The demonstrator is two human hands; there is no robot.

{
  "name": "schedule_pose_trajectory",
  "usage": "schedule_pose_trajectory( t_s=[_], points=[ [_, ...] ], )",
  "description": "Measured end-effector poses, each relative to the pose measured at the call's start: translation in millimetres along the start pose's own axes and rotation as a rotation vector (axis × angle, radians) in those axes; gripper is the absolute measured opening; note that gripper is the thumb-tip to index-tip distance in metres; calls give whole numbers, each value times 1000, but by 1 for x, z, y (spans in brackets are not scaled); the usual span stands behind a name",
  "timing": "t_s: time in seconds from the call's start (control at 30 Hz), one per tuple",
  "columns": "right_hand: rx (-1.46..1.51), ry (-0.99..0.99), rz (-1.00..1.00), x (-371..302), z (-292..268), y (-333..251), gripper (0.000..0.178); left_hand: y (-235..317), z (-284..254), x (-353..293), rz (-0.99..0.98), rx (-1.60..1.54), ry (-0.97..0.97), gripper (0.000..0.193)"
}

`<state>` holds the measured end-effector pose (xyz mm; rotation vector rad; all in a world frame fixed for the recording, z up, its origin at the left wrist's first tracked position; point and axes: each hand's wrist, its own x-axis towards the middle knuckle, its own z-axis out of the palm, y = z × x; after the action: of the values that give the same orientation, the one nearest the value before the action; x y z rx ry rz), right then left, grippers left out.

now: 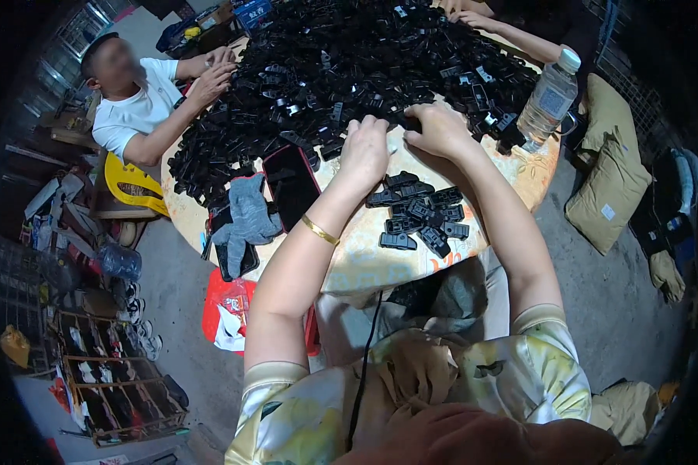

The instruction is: Sorting and inspecting small black plastic components on a production table.

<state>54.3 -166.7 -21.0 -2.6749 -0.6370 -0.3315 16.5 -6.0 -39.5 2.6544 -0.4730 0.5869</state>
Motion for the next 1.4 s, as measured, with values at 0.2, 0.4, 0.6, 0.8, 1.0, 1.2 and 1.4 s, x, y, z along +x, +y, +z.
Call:
schedule_pose_trajectory(
  t_s=[0.2, 0.4, 0.6, 0.8, 1.0, 1.2, 1.4],
  points=[
    [76, 50, 47, 1, 5, 2, 34, -8, -6, -8, -161, -25, -34, 26],
    [-99, 200, -108, 12, 21, 7, 34, -13, -17, -7, -175, -20, 82, 25],
    [642, 301, -239, 9, 5, -3, 30, -19, -40, 1, -360, -767, 260, 31],
    [865, 246, -312, -3, -3, -23, 32, -24, -39, 4, -596, -1811, 76, 27],
    [1301, 173, -90, -8, -9, -35, 23, -9, -47, -6, -486, -1954, -134, 25],
    [1558, 116, 134, -5, -6, -32, 23, -6, -42, -3, -280, -1562, -87, 34],
    [933, 420, -100, -9, 3, -35, 19, 5, -41, -3, -191, -1375, 82, 44]
  ],
)
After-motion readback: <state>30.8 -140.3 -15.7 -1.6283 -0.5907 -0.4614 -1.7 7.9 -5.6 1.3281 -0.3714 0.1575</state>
